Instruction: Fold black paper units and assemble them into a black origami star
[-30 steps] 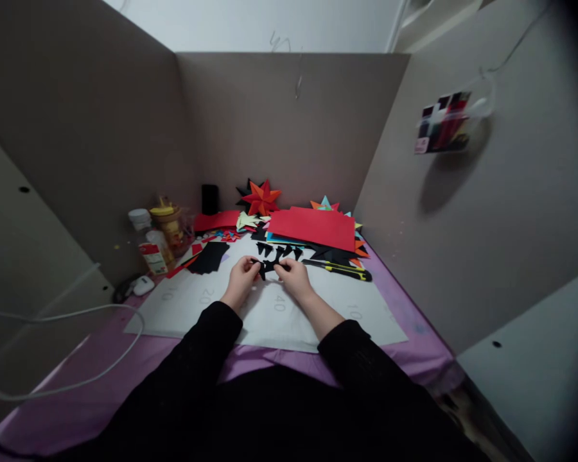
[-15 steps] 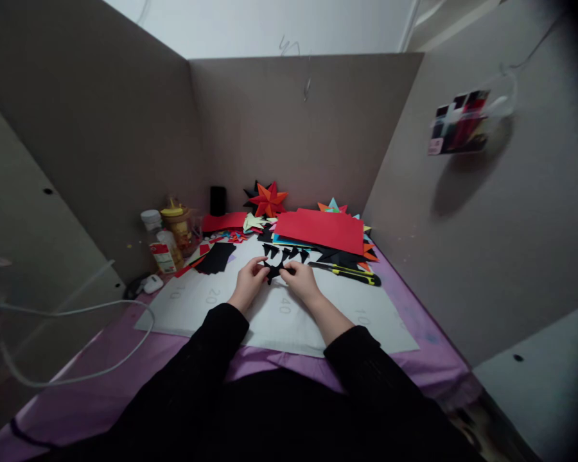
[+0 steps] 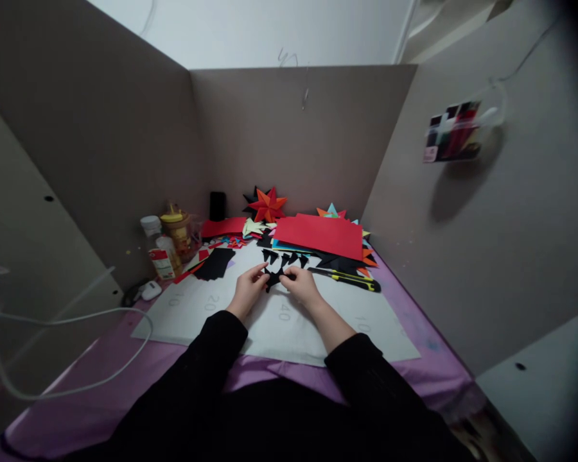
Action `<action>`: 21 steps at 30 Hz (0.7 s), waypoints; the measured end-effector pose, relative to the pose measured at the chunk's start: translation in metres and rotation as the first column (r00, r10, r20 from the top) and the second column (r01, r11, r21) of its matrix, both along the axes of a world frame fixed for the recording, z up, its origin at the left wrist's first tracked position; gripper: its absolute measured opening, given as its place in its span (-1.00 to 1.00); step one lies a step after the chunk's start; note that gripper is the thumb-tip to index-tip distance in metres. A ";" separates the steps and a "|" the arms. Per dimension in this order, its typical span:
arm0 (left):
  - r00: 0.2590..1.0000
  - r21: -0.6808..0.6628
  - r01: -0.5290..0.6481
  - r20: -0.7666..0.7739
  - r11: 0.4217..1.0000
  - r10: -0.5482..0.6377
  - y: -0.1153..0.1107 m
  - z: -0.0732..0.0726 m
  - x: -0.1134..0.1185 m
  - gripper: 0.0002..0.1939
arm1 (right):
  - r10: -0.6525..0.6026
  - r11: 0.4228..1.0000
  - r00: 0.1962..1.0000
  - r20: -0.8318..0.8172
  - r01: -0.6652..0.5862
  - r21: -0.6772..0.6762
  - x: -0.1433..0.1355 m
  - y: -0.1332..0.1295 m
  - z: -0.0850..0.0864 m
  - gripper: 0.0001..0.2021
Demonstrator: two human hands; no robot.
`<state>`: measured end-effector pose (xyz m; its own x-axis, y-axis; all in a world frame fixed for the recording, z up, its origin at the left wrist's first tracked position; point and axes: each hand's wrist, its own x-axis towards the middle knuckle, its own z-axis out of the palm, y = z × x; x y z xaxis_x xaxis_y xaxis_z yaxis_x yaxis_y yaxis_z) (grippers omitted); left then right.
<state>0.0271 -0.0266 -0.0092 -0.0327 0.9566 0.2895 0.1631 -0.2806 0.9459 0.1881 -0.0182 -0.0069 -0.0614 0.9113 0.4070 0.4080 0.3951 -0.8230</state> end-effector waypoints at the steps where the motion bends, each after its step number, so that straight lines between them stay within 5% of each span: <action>1: 1.000 -0.009 0.001 0.003 1.000 -0.001 0.001 0.000 0.000 -0.56 | 0.006 1.000 1.000 -0.002 -0.006 0.002 0.000 0.000 0.000 -0.88; 9: 1.000 -0.019 0.007 -0.012 1.000 -0.007 0.004 -0.006 -0.003 -0.54 | 0.039 0.999 0.999 0.031 -0.038 -0.016 -0.003 0.003 -0.001 -0.86; 21: 0.999 -0.064 0.001 0.035 0.998 0.001 -0.002 0.001 0.005 -0.49 | 0.111 0.982 0.983 -0.150 -0.131 -0.135 -0.004 0.001 0.000 -0.83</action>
